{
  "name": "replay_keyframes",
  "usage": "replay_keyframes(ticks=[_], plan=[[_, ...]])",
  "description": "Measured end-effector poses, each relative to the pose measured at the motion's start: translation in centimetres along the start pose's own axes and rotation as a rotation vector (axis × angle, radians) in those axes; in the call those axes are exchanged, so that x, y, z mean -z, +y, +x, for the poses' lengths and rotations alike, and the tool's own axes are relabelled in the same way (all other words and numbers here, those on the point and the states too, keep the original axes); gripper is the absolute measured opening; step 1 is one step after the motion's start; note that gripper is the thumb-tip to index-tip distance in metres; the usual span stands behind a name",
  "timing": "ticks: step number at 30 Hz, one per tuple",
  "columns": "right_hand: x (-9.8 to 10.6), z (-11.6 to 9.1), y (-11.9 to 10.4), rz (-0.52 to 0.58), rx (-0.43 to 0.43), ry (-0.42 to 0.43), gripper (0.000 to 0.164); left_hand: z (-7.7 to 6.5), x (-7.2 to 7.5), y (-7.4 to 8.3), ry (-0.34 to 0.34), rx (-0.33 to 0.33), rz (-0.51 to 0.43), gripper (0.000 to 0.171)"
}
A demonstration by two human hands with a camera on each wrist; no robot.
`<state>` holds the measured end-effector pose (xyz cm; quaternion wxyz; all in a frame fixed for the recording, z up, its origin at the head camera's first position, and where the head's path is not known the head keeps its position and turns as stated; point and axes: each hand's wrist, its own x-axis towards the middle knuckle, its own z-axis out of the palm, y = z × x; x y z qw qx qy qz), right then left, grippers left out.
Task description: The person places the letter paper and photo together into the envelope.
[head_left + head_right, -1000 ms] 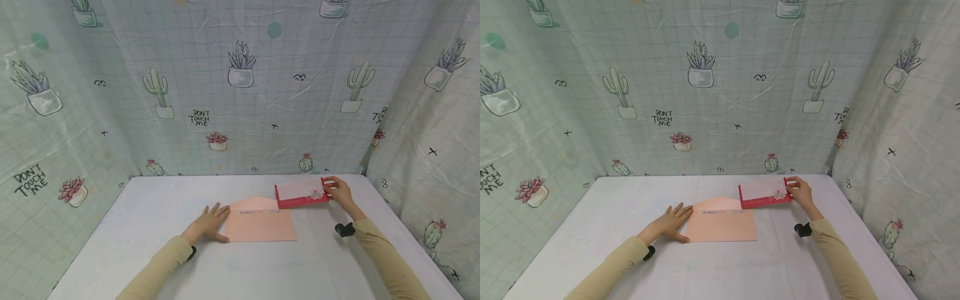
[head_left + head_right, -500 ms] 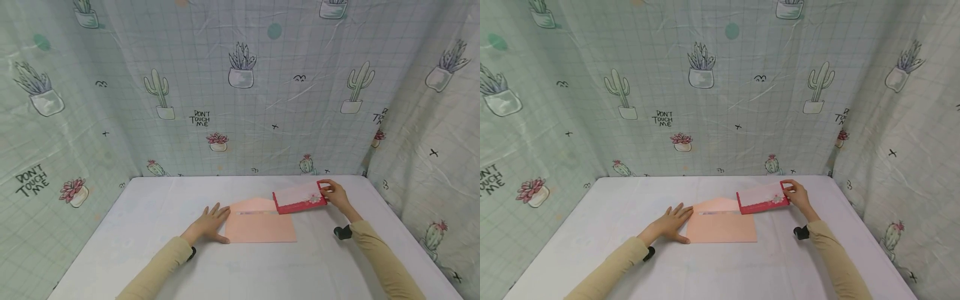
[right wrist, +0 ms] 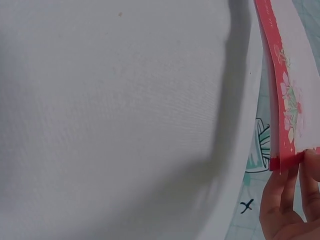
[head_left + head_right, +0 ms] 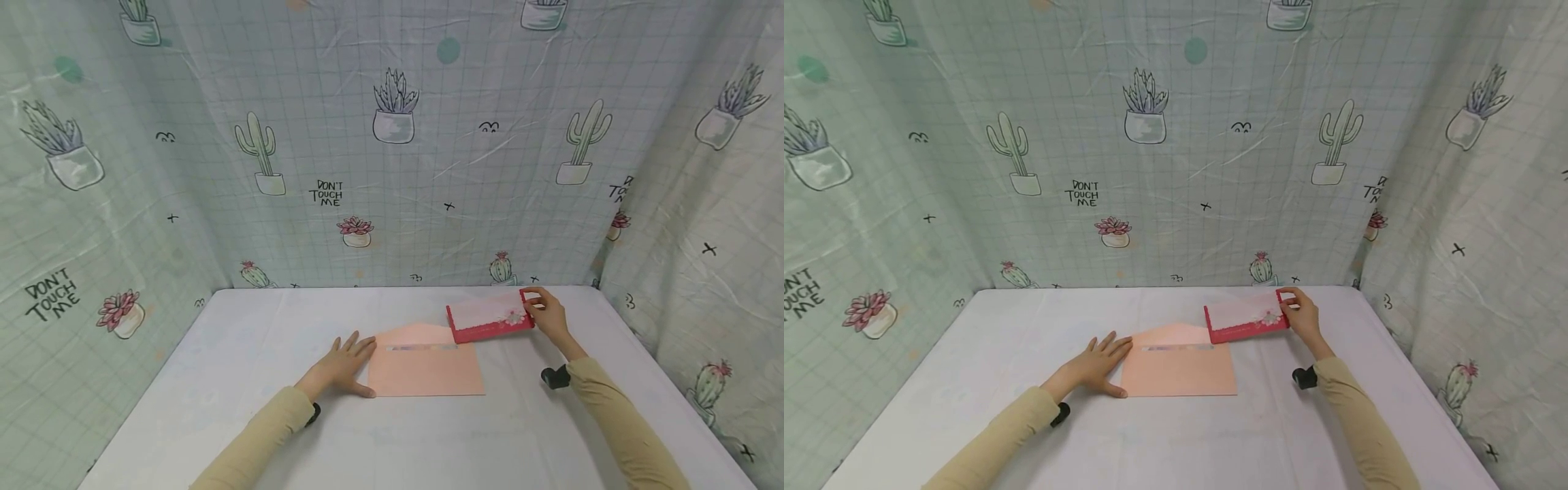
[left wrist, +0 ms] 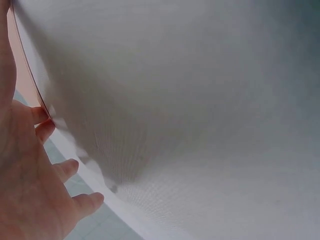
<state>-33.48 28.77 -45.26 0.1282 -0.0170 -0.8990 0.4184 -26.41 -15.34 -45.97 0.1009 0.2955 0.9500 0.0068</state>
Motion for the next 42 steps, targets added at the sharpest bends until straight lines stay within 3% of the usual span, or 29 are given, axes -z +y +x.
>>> replay_keyframes(ticks=[15, 29, 42], plan=[[0.7, -0.2, 0.9, 0.299, -0.015, -0.186, 0.037, 0.0, 0.0, -0.2, -0.005, -0.012, -0.01, 0.101], [0.4, -0.1, 0.8, 0.318, 0.007, -0.269, 0.04, 0.1, -0.1, -0.2, -0.012, -0.008, -0.014, 0.102], [-1.0, 0.4, -0.3, 0.195, -0.031, -0.408, 0.047, -0.2, 0.1, -0.1, -0.01, -0.012, -0.014, 0.1]])
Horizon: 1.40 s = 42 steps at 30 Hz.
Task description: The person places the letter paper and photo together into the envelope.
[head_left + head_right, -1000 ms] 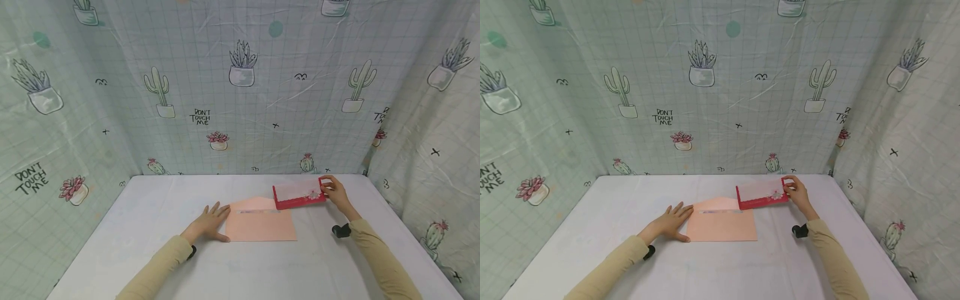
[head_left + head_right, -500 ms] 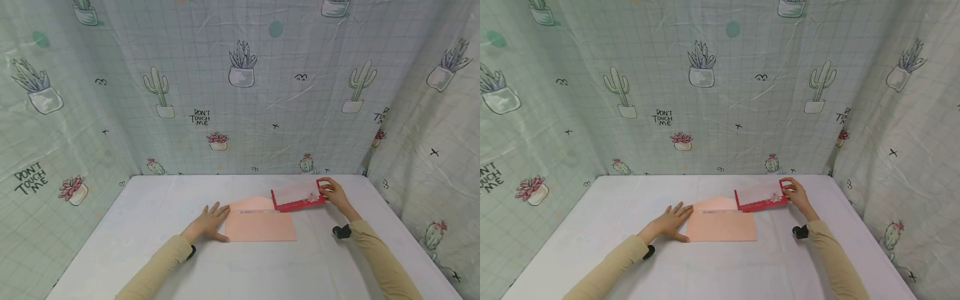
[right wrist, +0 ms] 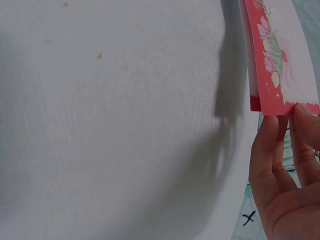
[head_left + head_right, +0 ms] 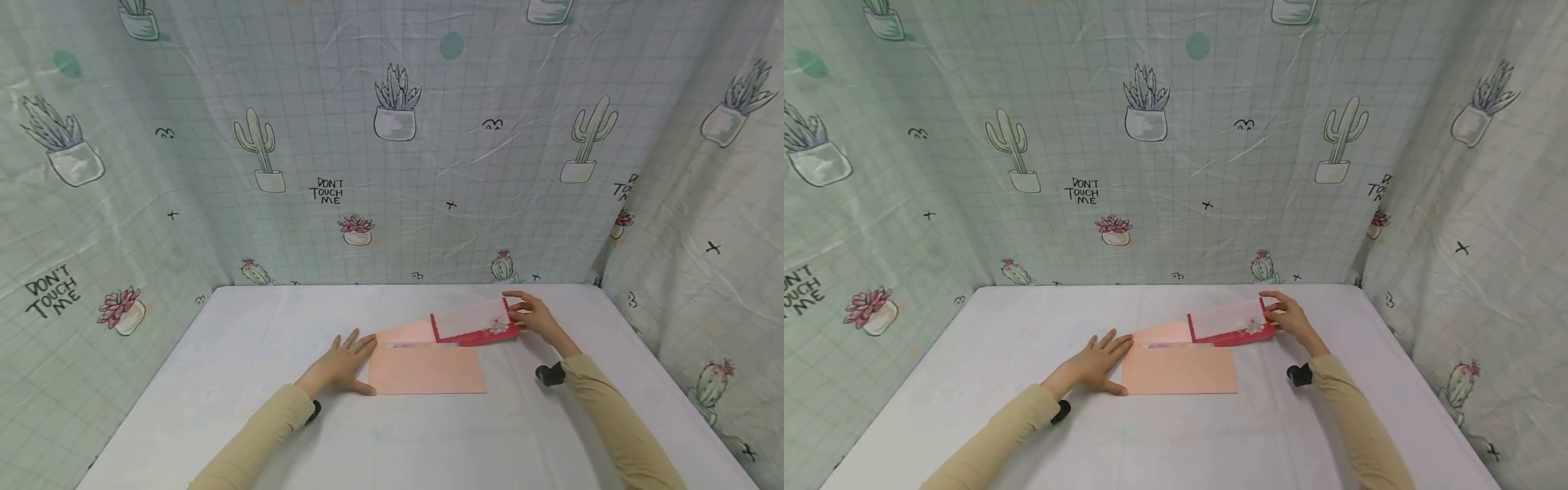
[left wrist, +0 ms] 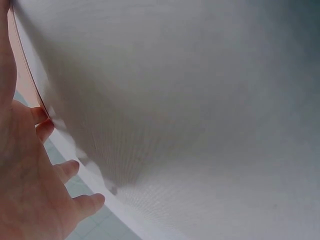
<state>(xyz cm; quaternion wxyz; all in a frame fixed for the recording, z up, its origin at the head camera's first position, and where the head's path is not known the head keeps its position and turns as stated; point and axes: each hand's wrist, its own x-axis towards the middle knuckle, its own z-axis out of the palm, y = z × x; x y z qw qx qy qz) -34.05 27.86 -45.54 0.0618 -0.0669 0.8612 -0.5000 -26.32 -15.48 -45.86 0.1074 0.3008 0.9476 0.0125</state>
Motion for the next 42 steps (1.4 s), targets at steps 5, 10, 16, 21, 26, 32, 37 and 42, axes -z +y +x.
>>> replay_keyframes(ticks=[5, 10, 16, 21, 26, 32, 37, 42], plan=[[-0.5, 0.2, -0.2, 0.002, 0.005, -0.035, 0.044, 0.1, 0.0, -0.1, -0.008, 0.004, -0.007, 0.1], [-1.2, 0.5, -0.5, 0.011, 0.031, -0.051, 0.042, 0.2, -0.2, -0.2, -0.012, 0.012, -0.012, 0.101], [-2.5, 0.7, -1.1, -0.028, 0.044, -0.054, 0.04, 0.3, -0.4, -0.2, -0.007, 0.01, 0.003, 0.101], [-3.4, 0.7, -1.8, -0.042, 0.072, -0.045, 0.038, 0.2, -0.3, -0.1, 0.0, 0.012, -0.007, 0.101], [-4.3, 0.8, -2.2, -0.041, 0.088, -0.042, 0.038, 0.1, -0.2, 0.0, 0.006, 0.025, -0.007, 0.101], [-5.4, 0.7, -2.7, -0.053, 0.077, -0.021, 0.037, 0.1, -0.2, 0.1, 0.02, 0.03, 0.019, 0.101], [-5.9, 0.9, -2.8, -0.066, 0.063, -0.012, 0.036, 0.2, -0.2, 0.1, 0.032, 0.023, 0.042, 0.102], [-6.2, 1.0, -3.1, -0.08, 0.077, -0.006, 0.037, 0.3, -0.3, 0.0, 0.014, 0.041, 0.046, 0.102]])
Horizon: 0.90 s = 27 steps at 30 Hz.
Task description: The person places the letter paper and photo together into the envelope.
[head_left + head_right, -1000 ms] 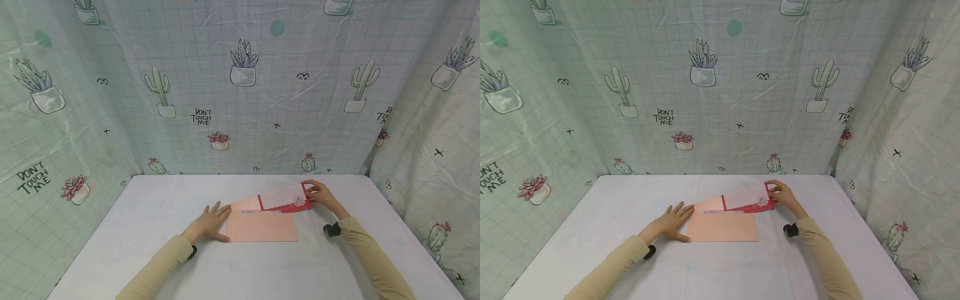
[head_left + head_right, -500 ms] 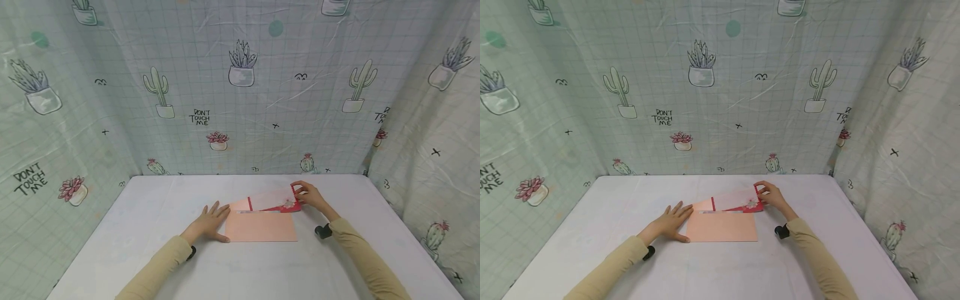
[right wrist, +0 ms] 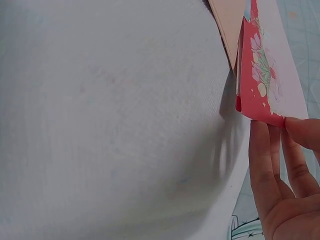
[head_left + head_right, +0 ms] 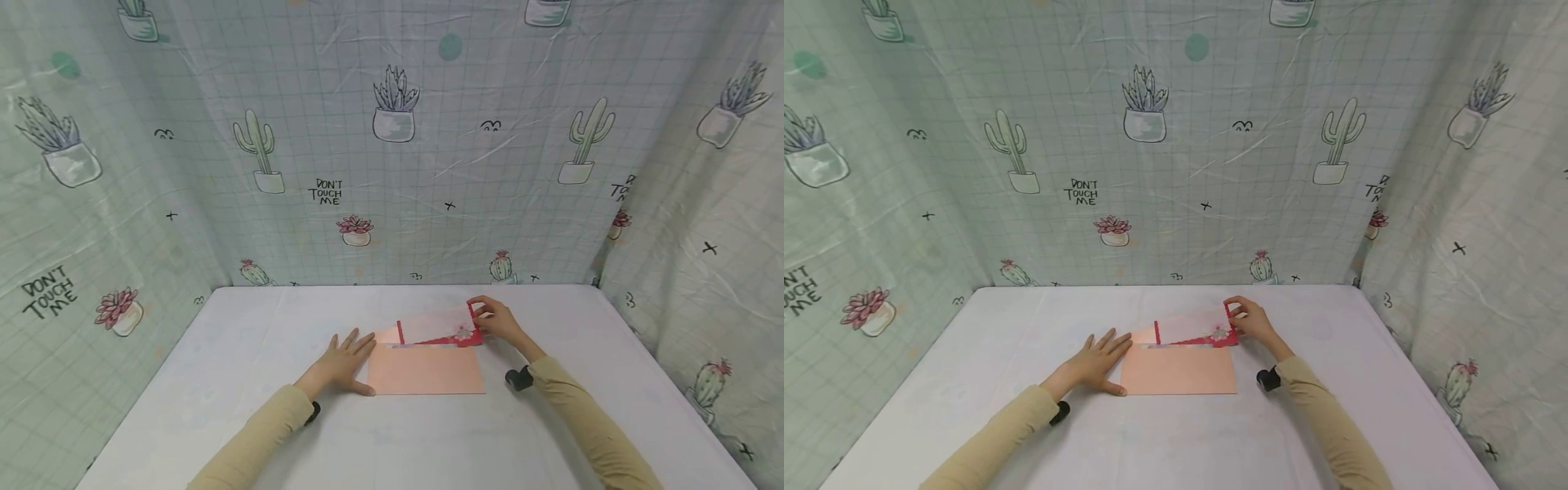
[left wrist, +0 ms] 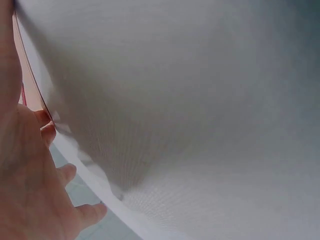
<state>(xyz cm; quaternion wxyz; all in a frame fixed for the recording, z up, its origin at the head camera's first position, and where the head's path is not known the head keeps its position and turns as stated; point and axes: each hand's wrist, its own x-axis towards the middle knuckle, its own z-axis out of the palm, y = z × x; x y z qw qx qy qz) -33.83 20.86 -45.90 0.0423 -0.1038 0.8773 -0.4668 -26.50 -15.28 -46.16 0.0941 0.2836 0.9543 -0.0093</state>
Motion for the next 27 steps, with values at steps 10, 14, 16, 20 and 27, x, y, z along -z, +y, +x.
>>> replay_keyframes(ticks=[10, 14, 16, 20, 27], plan=[[-0.9, 0.3, -0.5, 0.035, -0.005, -0.027, 0.036, -0.1, 0.2, -0.3, -0.012, 0.003, -0.007, 0.103], [-1.6, 0.3, -0.7, 0.045, -0.003, -0.045, 0.035, 0.0, 0.1, -0.3, -0.012, -0.01, -0.013, 0.104], [-1.8, 0.3, -0.8, 0.046, 0.002, -0.042, 0.034, 0.0, 0.1, -0.3, -0.013, -0.012, -0.011, 0.104], [-2.1, 0.4, -1.0, 0.046, 0.009, -0.036, 0.031, 0.0, 0.2, -0.3, -0.012, -0.014, -0.012, 0.104], [-2.5, 0.8, -1.2, 0.056, 0.014, -0.033, 0.028, -0.1, 0.5, -0.3, -0.013, -0.009, -0.026, 0.104]])
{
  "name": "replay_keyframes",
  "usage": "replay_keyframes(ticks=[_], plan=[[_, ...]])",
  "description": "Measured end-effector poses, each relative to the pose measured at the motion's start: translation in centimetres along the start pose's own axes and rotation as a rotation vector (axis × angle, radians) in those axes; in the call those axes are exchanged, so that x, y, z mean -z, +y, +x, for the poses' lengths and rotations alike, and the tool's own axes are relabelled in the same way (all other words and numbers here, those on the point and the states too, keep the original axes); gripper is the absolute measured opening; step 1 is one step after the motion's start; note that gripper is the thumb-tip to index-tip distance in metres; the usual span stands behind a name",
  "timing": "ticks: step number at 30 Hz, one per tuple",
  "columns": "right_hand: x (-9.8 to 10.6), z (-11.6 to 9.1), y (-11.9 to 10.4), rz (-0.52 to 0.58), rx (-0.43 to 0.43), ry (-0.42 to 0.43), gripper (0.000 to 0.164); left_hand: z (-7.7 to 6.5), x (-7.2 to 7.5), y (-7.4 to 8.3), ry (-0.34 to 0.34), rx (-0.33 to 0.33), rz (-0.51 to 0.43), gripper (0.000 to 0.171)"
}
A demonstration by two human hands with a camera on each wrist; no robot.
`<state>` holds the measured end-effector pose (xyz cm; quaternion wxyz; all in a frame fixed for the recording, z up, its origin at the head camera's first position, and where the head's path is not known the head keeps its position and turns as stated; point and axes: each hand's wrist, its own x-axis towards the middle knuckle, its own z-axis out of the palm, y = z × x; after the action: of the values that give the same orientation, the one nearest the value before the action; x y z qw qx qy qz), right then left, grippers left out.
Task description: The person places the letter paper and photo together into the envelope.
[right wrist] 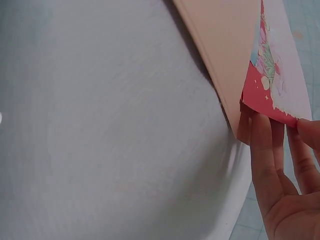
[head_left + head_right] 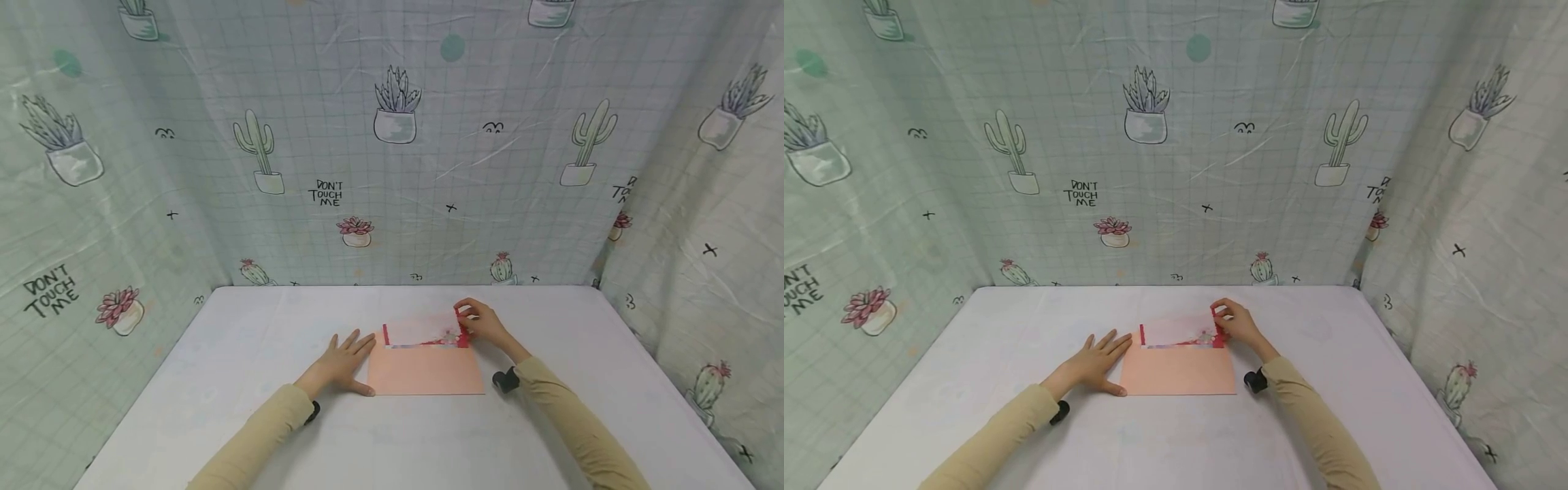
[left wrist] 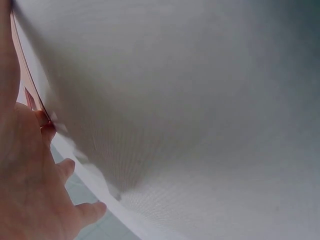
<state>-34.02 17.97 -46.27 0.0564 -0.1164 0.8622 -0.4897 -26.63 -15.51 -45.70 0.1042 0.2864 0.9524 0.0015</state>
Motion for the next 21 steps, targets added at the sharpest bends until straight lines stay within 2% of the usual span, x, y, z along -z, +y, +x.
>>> replay_keyframes(ticks=[5, 12, 21], plan=[[-0.18, 0.05, 0.04, 0.011, 0.024, -0.026, 0.029, 0.11, -0.14, -0.04, -0.003, -0.001, 0.002, 0.104], [-0.01, -0.08, 0.2, 0.045, 0.004, -0.054, 0.027, 0.09, 0.02, 0.01, -0.007, 0.006, -0.004, 0.104], [0.26, -0.34, 0.45, 0.07, -0.001, -0.131, 0.024, 0.07, -0.18, -0.07, -0.012, 0.014, -0.023, 0.104]])
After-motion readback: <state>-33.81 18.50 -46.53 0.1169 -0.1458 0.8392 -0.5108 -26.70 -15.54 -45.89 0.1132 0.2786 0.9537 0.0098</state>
